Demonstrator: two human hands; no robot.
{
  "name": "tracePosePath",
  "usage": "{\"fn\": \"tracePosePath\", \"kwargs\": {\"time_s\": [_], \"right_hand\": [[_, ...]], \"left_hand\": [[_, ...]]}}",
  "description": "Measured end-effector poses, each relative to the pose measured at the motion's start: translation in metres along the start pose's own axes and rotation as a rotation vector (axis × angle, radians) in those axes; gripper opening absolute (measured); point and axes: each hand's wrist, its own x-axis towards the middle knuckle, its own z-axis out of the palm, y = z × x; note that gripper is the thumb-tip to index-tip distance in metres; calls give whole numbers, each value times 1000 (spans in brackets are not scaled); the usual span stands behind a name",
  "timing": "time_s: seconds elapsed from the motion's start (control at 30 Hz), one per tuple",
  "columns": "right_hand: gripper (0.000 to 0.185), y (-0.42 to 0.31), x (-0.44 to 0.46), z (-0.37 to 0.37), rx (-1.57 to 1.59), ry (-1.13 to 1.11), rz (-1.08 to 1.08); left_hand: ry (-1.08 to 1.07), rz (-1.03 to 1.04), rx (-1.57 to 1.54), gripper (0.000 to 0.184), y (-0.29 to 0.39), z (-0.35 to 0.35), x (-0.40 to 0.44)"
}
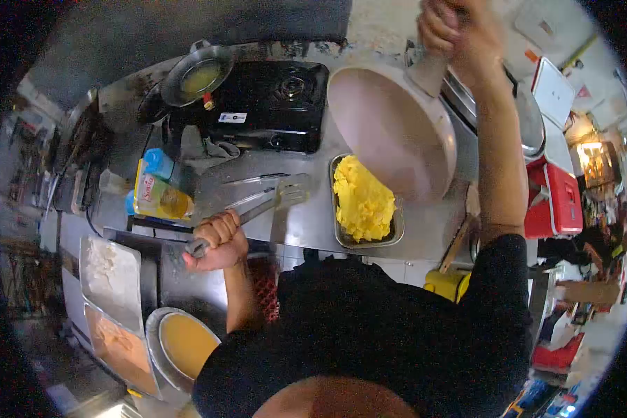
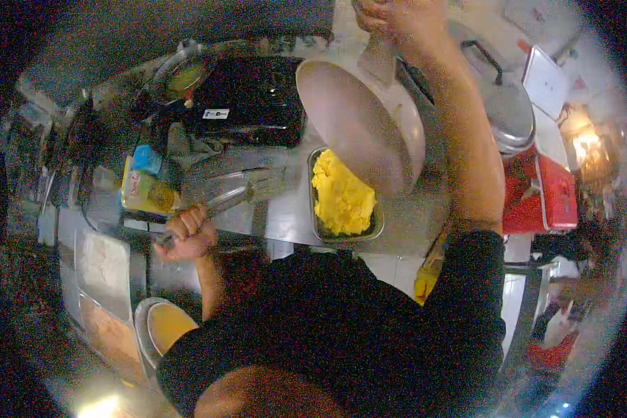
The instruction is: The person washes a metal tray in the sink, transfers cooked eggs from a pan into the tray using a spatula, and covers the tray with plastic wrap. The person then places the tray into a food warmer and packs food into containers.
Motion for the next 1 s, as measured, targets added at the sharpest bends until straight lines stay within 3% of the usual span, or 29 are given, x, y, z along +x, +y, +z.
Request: {"fn": "tracePosePath", "kwargs": {"time_s": [0.07, 0.17, 0.27, 0.3, 0.33, 0.43, 0.5, 0.6, 0.67, 0.73, 0.77, 0.9, 0.97, 1.0], "right_hand": [[34, 34, 26, -11, 85, 112, 92], [33, 28, 45, 8, -84, 520, -115], [18, 99, 105, -90, 197, 286, -386], [16, 102, 112, -80, 338, 225, -490], [24, 112, 121, -66, 216, 517, -602], [22, 140, 130, -15, 67, 896, -695], [16, 189, 137, -17, 416, 858, -820], [18, 279, 131, -28, -200, 1102, -673], [26, 353, 138, -71, 163, 1022, -652], [26, 394, 128, -101, 562, 929, -761], [21, 406, 123, -121, 331, 1063, -809], [23, 348, 67, -52, 21, 1396, -594], [26, 322, 29, -6, -30, 1430, -565], [28, 332, 10, 3, 67, 1358, -661]], "left_hand": [[20, 27, 32, 55, 2, -4, -7], [57, 79, 37, 55, 11, -8, -4], [97, 110, 64, 55, 31, -24, -11], [108, 132, 96, 55, 36, -27, -14], [118, 152, 129, 55, 42, -29, -18], [202, 169, 188, 54, 60, -32, -31], [208, 151, 211, 54, 69, -35, -39], [246, 166, 238, 54, 77, -37, -54], [300, 179, 238, 53, 78, -34, -63], [265, 128, 255, 52, 94, -37, -81], [214, 84, 274, 52, 101, -45, -90], [244, 108, 300, 52, 106, -36, -106], [288, 104, 321, 52, 108, -34, -112], [303, 111, 322, 52, 104, -31, -110]]}}
